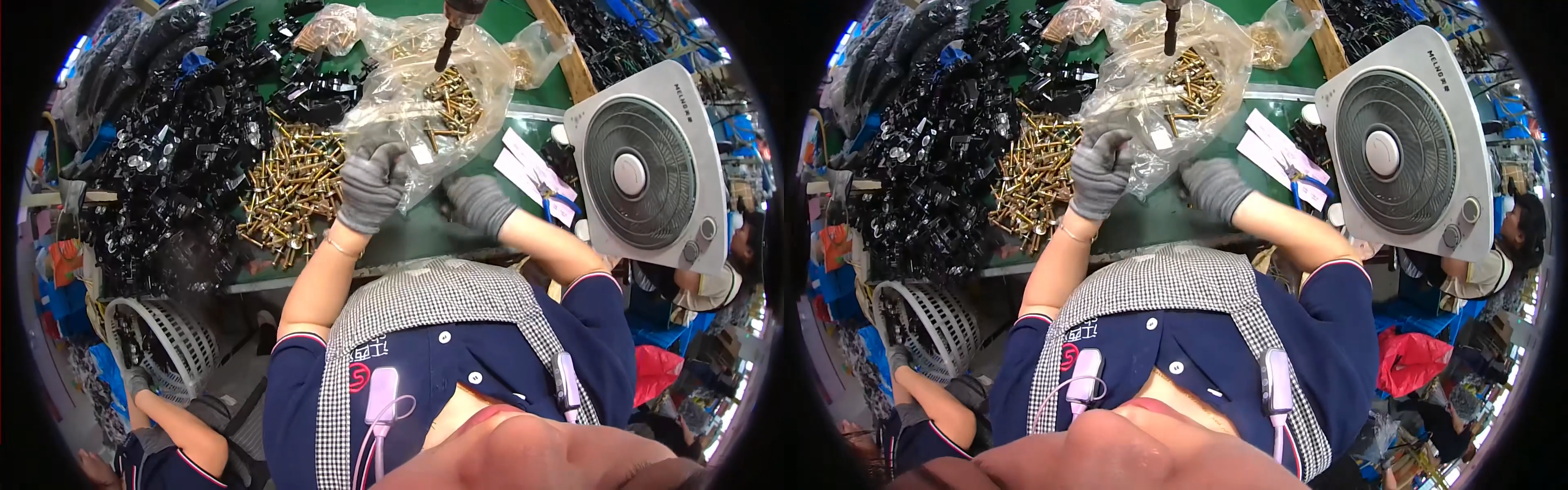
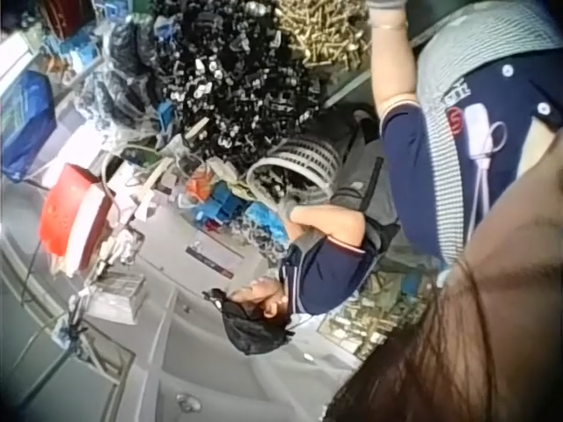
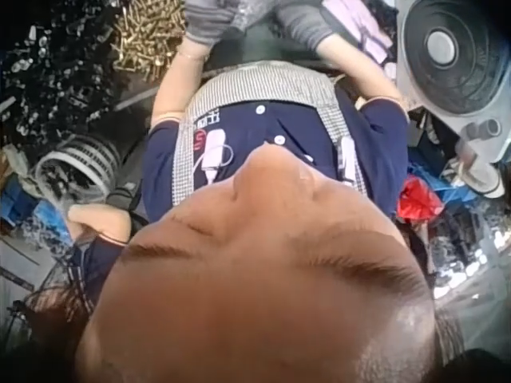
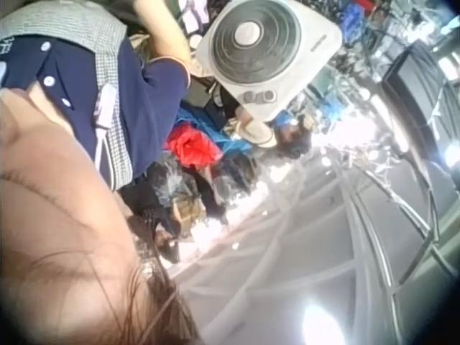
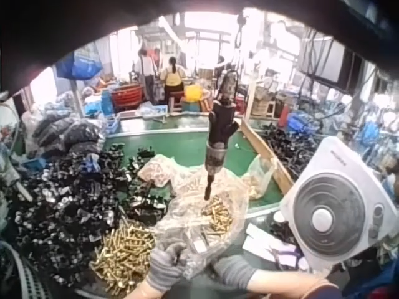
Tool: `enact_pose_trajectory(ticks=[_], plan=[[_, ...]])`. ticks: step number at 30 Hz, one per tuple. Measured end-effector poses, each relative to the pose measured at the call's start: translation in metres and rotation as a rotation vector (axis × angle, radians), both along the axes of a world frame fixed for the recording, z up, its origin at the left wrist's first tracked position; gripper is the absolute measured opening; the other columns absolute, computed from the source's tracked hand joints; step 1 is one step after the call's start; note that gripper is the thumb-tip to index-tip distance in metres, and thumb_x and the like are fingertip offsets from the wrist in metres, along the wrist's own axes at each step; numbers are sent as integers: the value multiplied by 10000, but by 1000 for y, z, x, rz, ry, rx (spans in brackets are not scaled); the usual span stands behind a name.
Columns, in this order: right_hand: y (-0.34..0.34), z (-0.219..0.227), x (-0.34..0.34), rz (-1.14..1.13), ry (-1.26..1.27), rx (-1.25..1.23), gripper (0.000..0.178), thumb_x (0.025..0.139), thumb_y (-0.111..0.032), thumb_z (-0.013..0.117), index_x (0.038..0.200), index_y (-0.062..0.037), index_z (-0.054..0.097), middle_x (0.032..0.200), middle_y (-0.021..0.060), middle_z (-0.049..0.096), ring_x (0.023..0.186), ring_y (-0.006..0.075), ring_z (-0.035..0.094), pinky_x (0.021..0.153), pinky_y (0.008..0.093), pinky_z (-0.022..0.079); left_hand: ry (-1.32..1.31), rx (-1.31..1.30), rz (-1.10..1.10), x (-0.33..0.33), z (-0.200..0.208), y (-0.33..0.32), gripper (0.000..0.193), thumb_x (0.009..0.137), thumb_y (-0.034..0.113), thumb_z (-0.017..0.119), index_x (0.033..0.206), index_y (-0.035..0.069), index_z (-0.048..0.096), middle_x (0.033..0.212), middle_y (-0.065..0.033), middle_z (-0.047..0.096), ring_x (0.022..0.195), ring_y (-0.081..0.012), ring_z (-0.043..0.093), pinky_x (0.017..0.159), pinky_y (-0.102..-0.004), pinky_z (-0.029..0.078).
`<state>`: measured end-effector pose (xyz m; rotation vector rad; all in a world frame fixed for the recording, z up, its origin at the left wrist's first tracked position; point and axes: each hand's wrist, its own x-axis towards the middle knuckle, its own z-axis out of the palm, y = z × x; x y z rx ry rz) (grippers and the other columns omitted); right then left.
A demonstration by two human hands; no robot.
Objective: Assembling small metal components using a suspended power screwdriver on a factory production line.
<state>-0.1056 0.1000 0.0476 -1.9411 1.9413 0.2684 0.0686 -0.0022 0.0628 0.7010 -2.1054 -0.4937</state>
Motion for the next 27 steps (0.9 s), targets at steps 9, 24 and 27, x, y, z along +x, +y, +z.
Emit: enact_pose_trajectory(ticks=[9, 24, 27], plan=[[17, 57, 11, 194, -265, -429, 307, 722, -138, 621, 1014, -57, 575, 946, 160, 597, 834, 312, 593, 696, 411, 485, -55, 416, 368, 95, -33, -2, 141, 808, 46, 575, 944, 31, 610, 812, -102, 647, 779, -196, 625, 727, -289, 493], [-49, -15, 4, 254, 3, -74, 198, 718, -218, 601, 862, -86, 633, 700, 148, 625, 685, 337, 627, 589, 437, 489, -978, 321, 175, 13, -30, -40, 171, 770, 92, 532, 821, 38, 686, 839, -191, 657, 792, -323, 651, 656, -415, 522], [-47, -29, -17, 185, -11, -17, 192, 712, -159, 592, 874, -70, 647, 766, 161, 643, 739, 328, 635, 647, 436, 496, -1032, 374, 105, 19, -21, -41, 194, 775, 116, 521, 835, 38, 688, 837, -204, 652, 799, -341, 644, 680, -430, 515]])
